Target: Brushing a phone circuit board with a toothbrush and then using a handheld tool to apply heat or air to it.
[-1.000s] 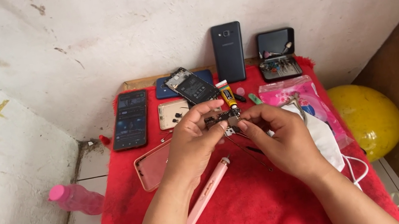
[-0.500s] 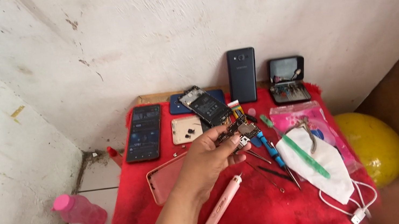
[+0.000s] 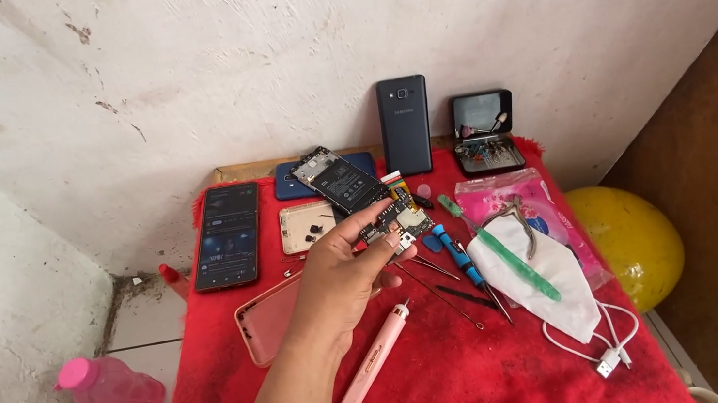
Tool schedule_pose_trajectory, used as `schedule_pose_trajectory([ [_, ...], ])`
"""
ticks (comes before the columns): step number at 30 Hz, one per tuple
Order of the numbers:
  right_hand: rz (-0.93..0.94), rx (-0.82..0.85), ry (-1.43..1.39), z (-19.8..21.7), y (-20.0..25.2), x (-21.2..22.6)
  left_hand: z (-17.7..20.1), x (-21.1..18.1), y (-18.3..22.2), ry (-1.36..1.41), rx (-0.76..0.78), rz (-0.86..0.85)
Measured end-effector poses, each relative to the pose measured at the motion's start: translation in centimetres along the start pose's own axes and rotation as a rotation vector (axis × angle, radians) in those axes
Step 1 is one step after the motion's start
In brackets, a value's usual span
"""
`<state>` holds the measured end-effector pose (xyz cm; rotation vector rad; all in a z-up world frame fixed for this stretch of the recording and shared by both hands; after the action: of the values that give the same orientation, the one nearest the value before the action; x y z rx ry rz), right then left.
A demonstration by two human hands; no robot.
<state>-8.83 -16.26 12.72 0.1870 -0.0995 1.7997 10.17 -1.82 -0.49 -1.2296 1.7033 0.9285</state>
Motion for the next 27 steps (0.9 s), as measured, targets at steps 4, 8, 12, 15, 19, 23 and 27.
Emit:
schedule_pose_trajectory([
  [4, -0.017, 0.311, 0.004, -4.9, -5.7, 1.5, 0.4, -1.3, 0.3, 0.01, -0.043, -0.036],
  [8, -0.009, 0.608, 0.042, -9.4, -8.3, 2.5, 1.9, -1.1, 0.3, -0.011, -0.238, 0.097],
  [12, 0.097, 0.444, 0.139, -14.9, -12.7, 2.7, 2.3, -1.4, 0.1, -0.03, -0.263, 0.119],
  [15, 0.268, 0.161, 0.17, -15.5, -13.4, 3.0, 2.1, -1.8, 0.2, 0.055, -0.239, 0.141],
  [19, 0.619, -0.243, 0.288, -10.9, -10.3, 5.4, 2.2, -1.6, 0.9, -0.014, -0.255, 0.233],
  [23, 0.897, -0.544, 0.262, -7.2, -7.1, 5.2, 2.1, -2.0, 1.2, 0.02, -0.264, 0.227],
  [27, 0.792, -0.679, 0.057, -3.7, -7.6, 1.8, 2.1, -1.1, 1.2, 0.035, -0.275, 0.259],
])
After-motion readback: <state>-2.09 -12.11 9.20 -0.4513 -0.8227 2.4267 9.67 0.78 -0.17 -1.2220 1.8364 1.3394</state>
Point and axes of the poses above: each hand's wrist, its own y-axis away from the middle knuckle, its own z-axis out of the back of the hand, x = y × z, the point moved 10 cm from there along -y, towards the middle knuckle, and after that the axes turned 2 degrees about -x, right-handed, at the moved point
